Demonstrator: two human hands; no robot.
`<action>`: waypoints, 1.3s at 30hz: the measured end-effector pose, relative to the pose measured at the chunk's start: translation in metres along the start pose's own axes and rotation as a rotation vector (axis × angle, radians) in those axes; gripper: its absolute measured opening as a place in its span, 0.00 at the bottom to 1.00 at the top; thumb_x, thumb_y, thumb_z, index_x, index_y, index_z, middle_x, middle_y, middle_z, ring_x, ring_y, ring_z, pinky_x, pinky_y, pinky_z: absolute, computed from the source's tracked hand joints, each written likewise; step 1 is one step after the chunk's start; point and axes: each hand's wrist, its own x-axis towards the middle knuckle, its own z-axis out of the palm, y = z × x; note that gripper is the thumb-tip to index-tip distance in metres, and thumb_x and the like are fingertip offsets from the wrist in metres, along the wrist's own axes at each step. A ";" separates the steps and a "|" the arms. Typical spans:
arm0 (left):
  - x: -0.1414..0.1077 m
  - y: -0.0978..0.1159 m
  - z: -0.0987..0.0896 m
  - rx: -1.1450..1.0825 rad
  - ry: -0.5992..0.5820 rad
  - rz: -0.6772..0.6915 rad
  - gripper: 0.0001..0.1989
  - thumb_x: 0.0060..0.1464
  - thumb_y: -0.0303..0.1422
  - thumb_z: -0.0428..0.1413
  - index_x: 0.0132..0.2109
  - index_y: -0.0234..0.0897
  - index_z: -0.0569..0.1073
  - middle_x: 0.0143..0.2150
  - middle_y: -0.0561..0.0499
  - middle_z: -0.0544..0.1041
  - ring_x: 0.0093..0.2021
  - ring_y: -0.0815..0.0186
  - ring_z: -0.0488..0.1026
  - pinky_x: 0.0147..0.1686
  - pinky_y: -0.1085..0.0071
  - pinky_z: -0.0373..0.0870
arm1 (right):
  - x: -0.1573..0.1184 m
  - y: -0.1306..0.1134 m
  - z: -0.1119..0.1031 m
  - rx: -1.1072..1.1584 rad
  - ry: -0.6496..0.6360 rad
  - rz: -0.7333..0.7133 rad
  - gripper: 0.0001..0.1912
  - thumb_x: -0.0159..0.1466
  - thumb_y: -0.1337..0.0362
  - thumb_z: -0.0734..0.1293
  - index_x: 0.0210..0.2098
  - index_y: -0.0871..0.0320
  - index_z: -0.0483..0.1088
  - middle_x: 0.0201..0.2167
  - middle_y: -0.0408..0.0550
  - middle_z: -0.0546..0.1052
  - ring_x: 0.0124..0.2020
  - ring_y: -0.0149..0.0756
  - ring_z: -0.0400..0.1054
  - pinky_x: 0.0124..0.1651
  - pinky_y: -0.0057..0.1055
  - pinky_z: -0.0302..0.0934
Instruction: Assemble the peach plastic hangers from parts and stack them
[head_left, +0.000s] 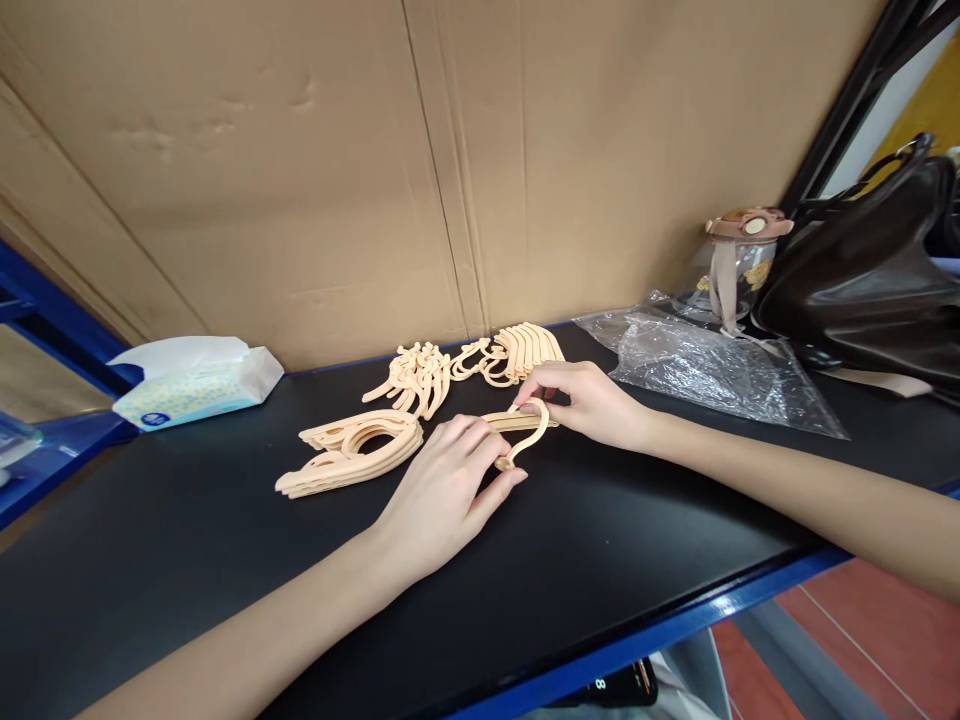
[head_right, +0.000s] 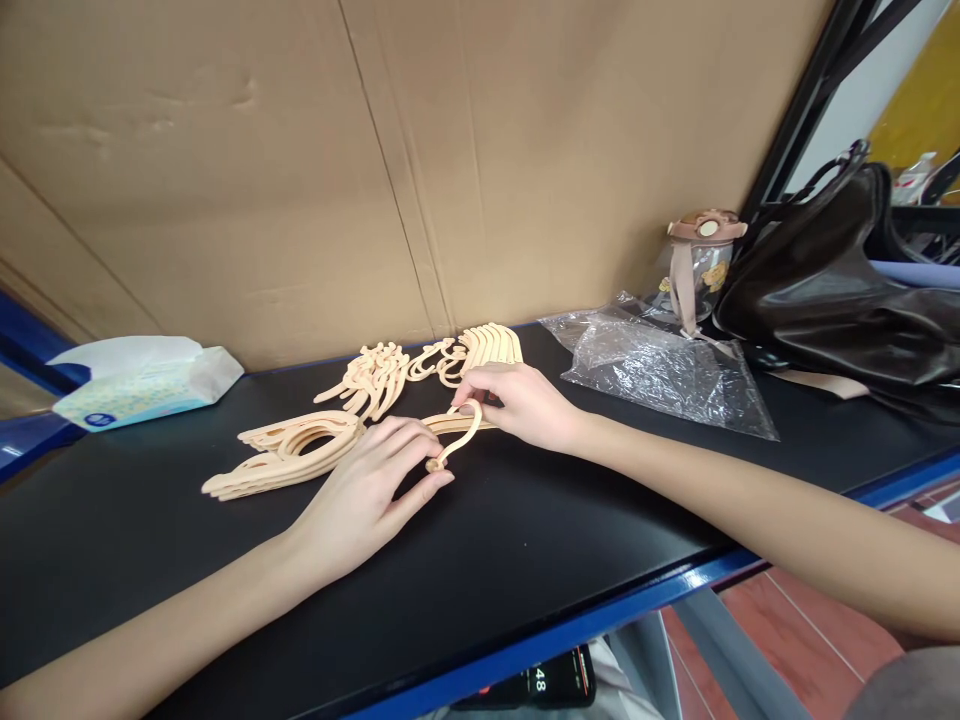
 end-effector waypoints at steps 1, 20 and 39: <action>0.000 0.001 0.000 0.006 -0.006 -0.001 0.07 0.63 0.34 0.49 0.35 0.37 0.65 0.39 0.50 0.71 0.43 0.61 0.65 0.42 0.63 0.63 | 0.000 0.002 -0.001 -0.040 -0.007 -0.030 0.07 0.64 0.70 0.62 0.37 0.57 0.72 0.35 0.44 0.76 0.37 0.32 0.69 0.41 0.29 0.61; -0.001 0.003 -0.001 -0.001 -0.081 0.030 0.05 0.56 0.25 0.47 0.38 0.38 0.65 0.39 0.51 0.69 0.40 0.62 0.63 0.39 0.64 0.60 | -0.001 0.013 0.000 -0.192 -0.070 -0.068 0.10 0.65 0.72 0.59 0.37 0.57 0.71 0.38 0.45 0.74 0.43 0.34 0.68 0.47 0.32 0.61; 0.000 0.001 -0.005 0.164 -0.015 0.085 0.09 0.59 0.24 0.45 0.41 0.36 0.68 0.40 0.49 0.72 0.41 0.61 0.66 0.43 0.63 0.61 | -0.001 0.013 0.002 -0.189 -0.077 -0.072 0.09 0.66 0.70 0.59 0.36 0.56 0.71 0.37 0.45 0.74 0.41 0.34 0.67 0.46 0.31 0.61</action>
